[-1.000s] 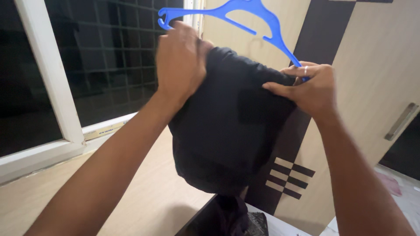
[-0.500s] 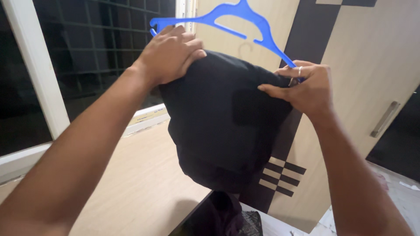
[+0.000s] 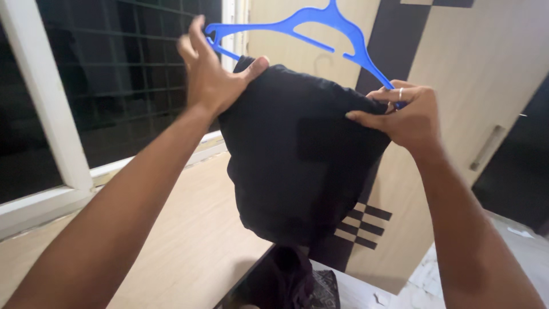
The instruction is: The person takes a blue hanger from a closet, then folds a black long-sleeved shirt on a window sill and hangs it on the hanger. The shirt is placed back in the closet. The person then picks up a red striped cloth from the closet floor and holds it.
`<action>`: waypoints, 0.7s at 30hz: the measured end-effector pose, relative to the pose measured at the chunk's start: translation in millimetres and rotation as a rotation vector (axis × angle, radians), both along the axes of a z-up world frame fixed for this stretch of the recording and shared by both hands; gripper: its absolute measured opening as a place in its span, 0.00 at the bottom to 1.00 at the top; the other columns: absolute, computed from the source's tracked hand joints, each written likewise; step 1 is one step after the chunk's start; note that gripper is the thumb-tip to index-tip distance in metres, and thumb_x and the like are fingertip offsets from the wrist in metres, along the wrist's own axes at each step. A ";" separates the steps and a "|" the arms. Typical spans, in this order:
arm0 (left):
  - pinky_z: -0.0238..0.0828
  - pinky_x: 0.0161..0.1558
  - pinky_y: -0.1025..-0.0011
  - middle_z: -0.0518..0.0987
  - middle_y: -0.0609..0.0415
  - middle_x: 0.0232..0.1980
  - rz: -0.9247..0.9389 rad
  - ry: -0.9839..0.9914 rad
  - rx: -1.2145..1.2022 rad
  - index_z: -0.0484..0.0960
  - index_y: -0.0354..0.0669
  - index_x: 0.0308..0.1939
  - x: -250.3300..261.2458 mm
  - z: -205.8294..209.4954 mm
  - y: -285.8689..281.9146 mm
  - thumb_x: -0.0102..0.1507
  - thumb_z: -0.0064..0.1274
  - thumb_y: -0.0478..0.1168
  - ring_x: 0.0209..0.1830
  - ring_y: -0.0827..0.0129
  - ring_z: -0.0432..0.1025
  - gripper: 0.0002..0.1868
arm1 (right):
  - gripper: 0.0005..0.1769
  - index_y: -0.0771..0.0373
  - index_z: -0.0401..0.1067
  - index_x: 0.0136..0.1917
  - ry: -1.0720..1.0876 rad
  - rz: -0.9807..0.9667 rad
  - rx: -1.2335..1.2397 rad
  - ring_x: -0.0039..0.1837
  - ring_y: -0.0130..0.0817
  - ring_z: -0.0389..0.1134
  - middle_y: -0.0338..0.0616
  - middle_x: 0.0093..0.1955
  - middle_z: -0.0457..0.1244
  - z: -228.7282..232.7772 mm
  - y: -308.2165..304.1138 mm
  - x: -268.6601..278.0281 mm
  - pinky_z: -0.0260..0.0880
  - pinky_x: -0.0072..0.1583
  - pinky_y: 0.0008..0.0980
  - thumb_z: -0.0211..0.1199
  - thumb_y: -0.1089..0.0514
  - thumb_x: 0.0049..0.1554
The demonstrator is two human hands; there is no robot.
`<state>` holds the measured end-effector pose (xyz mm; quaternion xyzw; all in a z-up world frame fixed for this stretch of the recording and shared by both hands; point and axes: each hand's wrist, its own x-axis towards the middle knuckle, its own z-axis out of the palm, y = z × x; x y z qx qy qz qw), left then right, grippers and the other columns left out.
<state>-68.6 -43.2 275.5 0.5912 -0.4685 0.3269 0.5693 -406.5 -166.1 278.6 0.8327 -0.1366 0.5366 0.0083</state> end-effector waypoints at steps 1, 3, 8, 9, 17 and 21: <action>0.71 0.62 0.51 0.53 0.26 0.72 -0.213 0.224 0.098 0.40 0.44 0.76 -4.4 -7.2 -3.4 0.51 0.69 0.75 0.67 0.41 0.64 0.70 | 0.26 0.67 0.82 0.50 -0.012 -0.023 0.026 0.35 0.18 0.58 0.35 0.38 0.65 -0.6 2.4 -4.0 0.57 0.36 0.21 0.86 0.52 0.44; 0.68 0.66 0.52 0.61 0.24 0.70 -0.563 0.267 0.114 0.38 0.36 0.76 -20.1 -19.7 -10.1 0.58 0.78 0.68 0.71 0.46 0.68 0.71 | 0.25 0.66 0.82 0.50 -0.027 -0.084 0.094 0.34 0.18 0.57 0.34 0.37 0.65 0.9 5.5 -12.1 0.57 0.35 0.21 0.86 0.52 0.43; 0.82 0.46 0.59 0.72 0.32 0.62 -1.123 0.706 0.000 0.54 0.40 0.72 -61.4 -13.4 -20.6 0.47 0.73 0.45 0.51 0.53 0.81 0.56 | 0.24 0.63 0.83 0.49 0.031 -0.225 0.164 0.31 0.19 0.57 0.33 0.37 0.66 5.1 8.2 -29.6 0.57 0.33 0.23 0.85 0.51 0.43; 0.83 0.45 0.61 0.72 0.35 0.61 -1.193 0.688 -0.058 0.58 0.38 0.72 -66.1 -8.7 -22.9 0.50 0.73 0.41 0.49 0.54 0.82 0.52 | 0.24 0.63 0.83 0.48 0.034 -0.245 0.163 0.31 0.20 0.57 0.33 0.37 0.66 5.2 6.3 -32.8 0.58 0.33 0.24 0.85 0.50 0.42; 0.85 0.43 0.66 0.84 0.43 0.44 -1.217 0.739 -0.006 0.69 0.28 0.61 -101.1 -11.1 -92.2 0.55 0.69 0.31 0.40 0.64 0.82 0.34 | 0.26 0.65 0.82 0.49 0.070 -0.273 0.125 0.35 0.21 0.59 0.35 0.38 0.66 2.3 -35.3 -76.9 0.60 0.37 0.25 0.85 0.49 0.42; 0.82 0.42 0.73 0.86 0.46 0.43 -1.189 0.809 -0.037 0.70 0.35 0.57 -116.8 -17.9 -142.9 0.54 0.67 0.32 0.39 0.68 0.82 0.30 | 0.26 0.65 0.82 0.48 0.090 -0.298 0.078 0.37 0.22 0.61 0.35 0.39 0.65 3.4 -69.7 -87.5 0.62 0.40 0.24 0.85 0.50 0.41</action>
